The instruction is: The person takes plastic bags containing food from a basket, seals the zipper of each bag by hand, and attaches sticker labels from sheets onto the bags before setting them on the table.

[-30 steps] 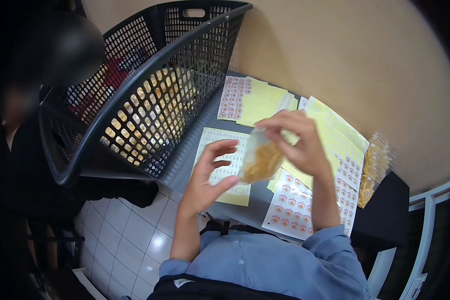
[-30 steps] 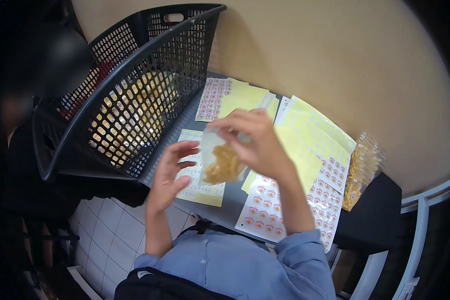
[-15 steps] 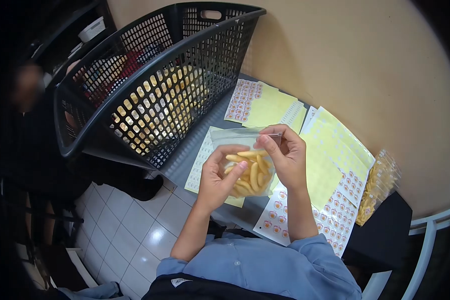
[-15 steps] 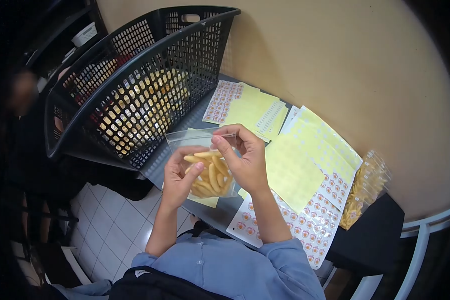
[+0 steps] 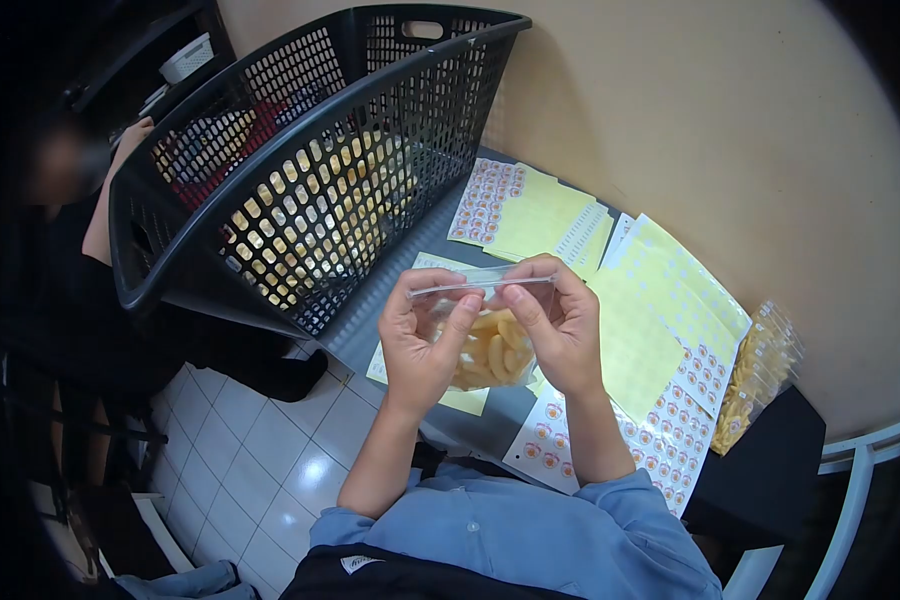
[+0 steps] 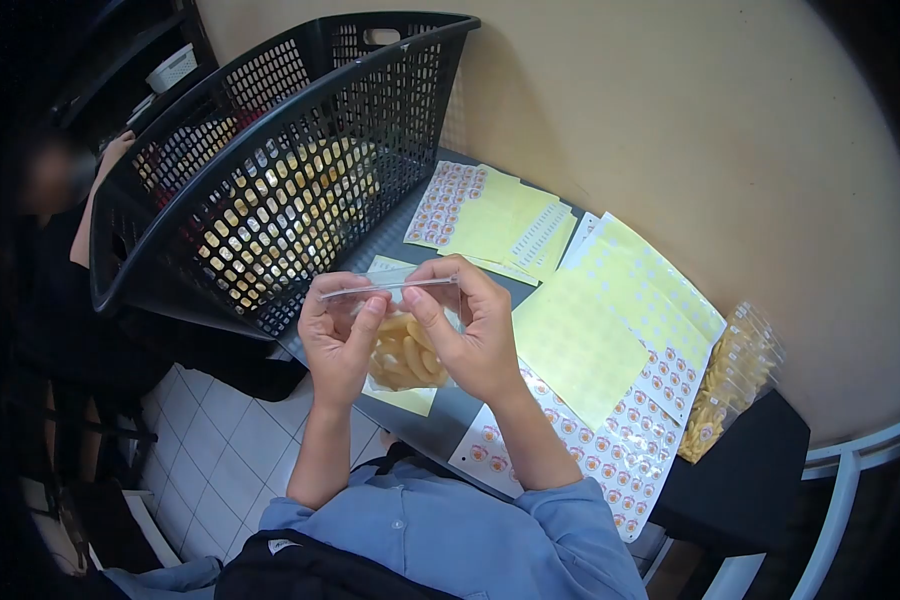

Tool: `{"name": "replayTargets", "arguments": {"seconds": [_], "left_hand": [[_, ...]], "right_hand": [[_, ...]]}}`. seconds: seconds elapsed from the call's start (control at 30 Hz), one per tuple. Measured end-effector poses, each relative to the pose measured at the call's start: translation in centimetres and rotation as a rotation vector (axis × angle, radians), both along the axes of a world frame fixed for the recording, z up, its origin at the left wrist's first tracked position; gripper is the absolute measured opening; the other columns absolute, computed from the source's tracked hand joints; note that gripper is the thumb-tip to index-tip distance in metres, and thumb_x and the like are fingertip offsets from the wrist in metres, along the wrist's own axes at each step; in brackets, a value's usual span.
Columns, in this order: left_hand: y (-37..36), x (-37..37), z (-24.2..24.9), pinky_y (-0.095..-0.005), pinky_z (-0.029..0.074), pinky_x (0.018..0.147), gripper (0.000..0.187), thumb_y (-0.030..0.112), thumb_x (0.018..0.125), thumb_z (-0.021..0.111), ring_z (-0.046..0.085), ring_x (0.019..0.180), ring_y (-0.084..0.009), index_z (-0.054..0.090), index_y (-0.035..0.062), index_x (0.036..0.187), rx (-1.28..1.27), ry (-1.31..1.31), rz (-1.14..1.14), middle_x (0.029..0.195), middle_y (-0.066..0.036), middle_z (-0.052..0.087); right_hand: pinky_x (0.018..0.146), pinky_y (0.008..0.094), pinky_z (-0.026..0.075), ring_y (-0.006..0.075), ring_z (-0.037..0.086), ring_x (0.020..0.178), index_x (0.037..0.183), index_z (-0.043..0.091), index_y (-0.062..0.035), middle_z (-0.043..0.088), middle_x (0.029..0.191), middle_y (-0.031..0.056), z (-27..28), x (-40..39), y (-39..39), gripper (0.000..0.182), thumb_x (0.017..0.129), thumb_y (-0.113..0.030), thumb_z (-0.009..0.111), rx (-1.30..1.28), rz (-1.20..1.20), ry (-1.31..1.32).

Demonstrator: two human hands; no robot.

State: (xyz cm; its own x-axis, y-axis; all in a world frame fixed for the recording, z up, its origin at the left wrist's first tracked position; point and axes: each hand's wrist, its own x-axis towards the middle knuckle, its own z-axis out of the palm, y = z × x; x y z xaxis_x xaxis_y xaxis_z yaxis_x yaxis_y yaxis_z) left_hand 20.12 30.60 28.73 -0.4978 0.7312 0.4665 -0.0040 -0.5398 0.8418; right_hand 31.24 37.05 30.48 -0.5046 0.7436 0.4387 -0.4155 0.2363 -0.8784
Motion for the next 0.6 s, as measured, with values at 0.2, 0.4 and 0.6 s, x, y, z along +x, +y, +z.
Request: {"name": "replayTargets", "arguments": {"seconds": [0.2,0.4,0.6], "left_hand": [[-0.1,-0.1,0.6,-0.0239,0.044,0.071,0.025,-0.003,0.071,0.059,0.057,0.078,-0.0131,0.048,0.0008,0.093,0.053,0.054,0.035,0.085,-0.008,0.056],[-0.3,-0.5,1.0,-0.0234,0.044,0.070,0.034,-0.003,0.068,0.061,0.057,0.076,-0.0123,0.047,0.0001,0.099,0.041,0.126,0.027,0.079,-0.009,0.058],[-0.3,-0.1,1.3,-0.0231,0.044,0.069,0.044,-0.002,0.068,0.061,0.057,0.074,-0.0119,0.044,0.0005,0.108,0.049,0.185,0.091,0.074,-0.008,0.059]], "right_hand": [[0.067,0.0237,0.046,0.0116,0.054,0.073,0.083,0.052,0.0028,0.053,0.080,0.0070,0.1,0.2,0.1,0.008,0.077,-0.002,0.055,0.036,0.000,-0.008],[0.065,0.0235,0.046,0.0114,0.054,0.070,0.079,0.053,0.0024,0.054,0.077,0.0074,-0.1,0.1,-0.2,0.005,0.075,0.000,0.055,0.114,-0.053,0.019],[0.063,0.0234,0.047,0.0114,0.055,0.069,0.077,0.054,0.0022,0.055,0.074,0.0081,-0.3,0.1,-0.2,0.005,0.073,-0.001,0.056,0.149,-0.098,-0.002]]}}
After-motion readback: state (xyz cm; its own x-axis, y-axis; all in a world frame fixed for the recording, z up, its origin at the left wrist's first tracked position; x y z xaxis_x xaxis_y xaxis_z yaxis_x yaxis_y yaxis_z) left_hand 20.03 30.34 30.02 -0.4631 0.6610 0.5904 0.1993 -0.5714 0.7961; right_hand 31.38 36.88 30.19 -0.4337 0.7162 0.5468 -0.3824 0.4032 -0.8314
